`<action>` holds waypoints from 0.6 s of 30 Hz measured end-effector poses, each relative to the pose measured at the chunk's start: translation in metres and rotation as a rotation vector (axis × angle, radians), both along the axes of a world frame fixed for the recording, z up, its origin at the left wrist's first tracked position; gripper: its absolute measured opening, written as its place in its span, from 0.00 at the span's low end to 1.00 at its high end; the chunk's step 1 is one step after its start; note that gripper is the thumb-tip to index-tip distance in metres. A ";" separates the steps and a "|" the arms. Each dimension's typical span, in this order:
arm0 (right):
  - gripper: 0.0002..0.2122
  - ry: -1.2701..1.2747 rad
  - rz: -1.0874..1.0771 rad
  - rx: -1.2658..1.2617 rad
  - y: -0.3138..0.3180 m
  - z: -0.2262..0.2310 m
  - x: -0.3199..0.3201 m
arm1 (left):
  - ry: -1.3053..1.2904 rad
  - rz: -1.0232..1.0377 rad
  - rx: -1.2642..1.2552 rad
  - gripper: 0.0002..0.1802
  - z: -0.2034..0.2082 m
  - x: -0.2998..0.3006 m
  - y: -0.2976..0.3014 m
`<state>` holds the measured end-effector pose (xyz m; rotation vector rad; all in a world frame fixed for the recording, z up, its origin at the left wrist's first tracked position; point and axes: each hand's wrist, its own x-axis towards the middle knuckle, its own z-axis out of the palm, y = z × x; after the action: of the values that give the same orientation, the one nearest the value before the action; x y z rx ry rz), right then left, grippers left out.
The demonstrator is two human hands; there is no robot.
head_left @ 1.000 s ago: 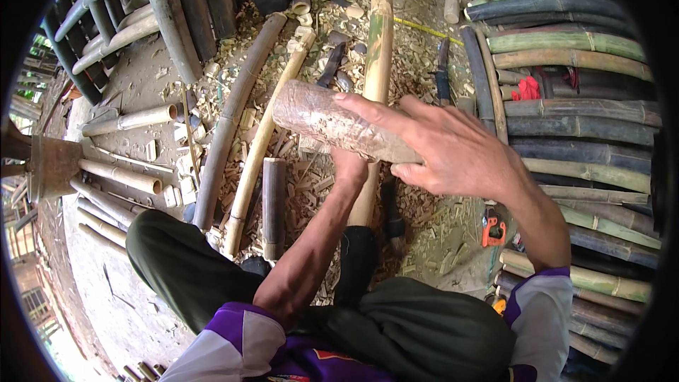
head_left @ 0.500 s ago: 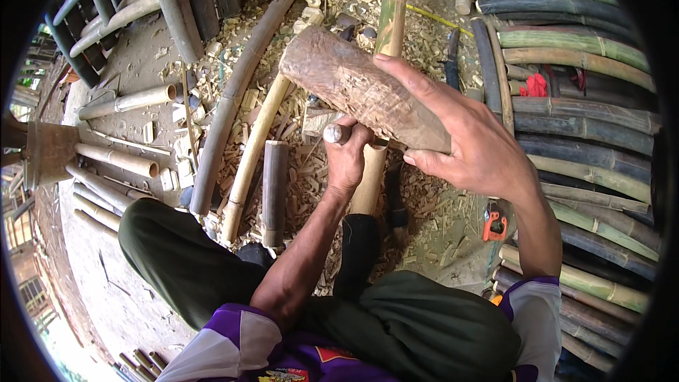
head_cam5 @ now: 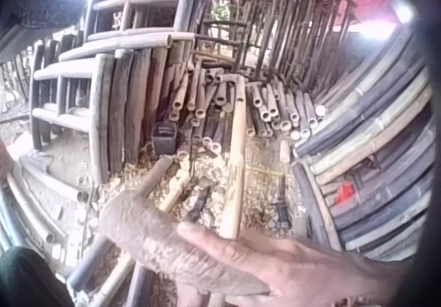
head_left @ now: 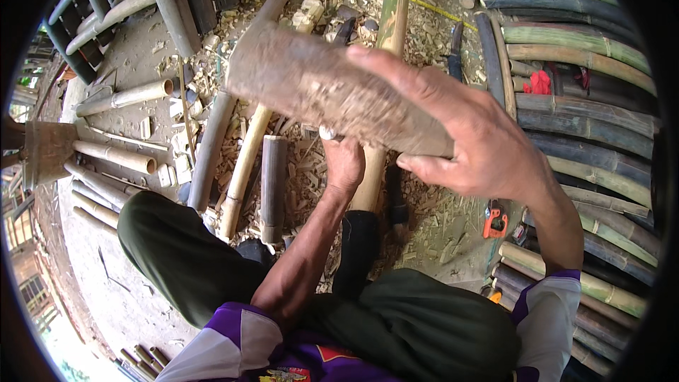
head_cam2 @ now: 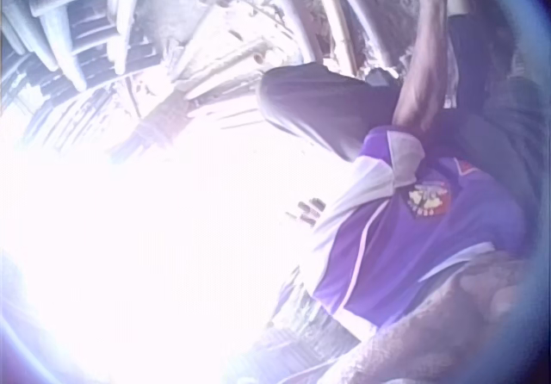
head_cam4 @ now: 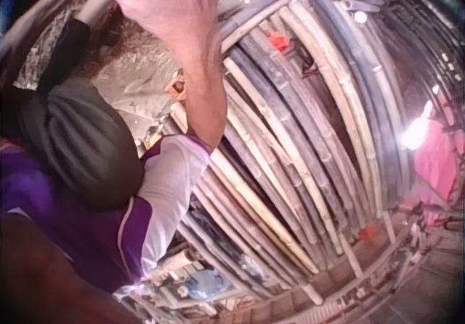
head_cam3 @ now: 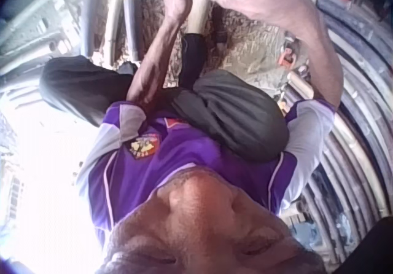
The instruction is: The person sits on the ground and uses a chisel and wooden mallet to carve and shape a bamboo pole. They repeatedly strike the chisel to remove material, then switch to a knife to refine the edges and interior of the bamboo piece.
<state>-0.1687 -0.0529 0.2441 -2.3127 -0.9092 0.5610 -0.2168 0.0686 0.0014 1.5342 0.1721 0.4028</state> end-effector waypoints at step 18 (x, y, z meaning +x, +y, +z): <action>0.49 -0.049 0.106 -0.170 0.017 -0.008 0.017 | 0.209 -0.112 -0.236 0.16 0.000 0.007 0.000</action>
<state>-0.1521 -0.0362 0.2361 -2.4503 -1.0481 0.6509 -0.2101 0.0683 0.0015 1.3436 0.2849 0.1269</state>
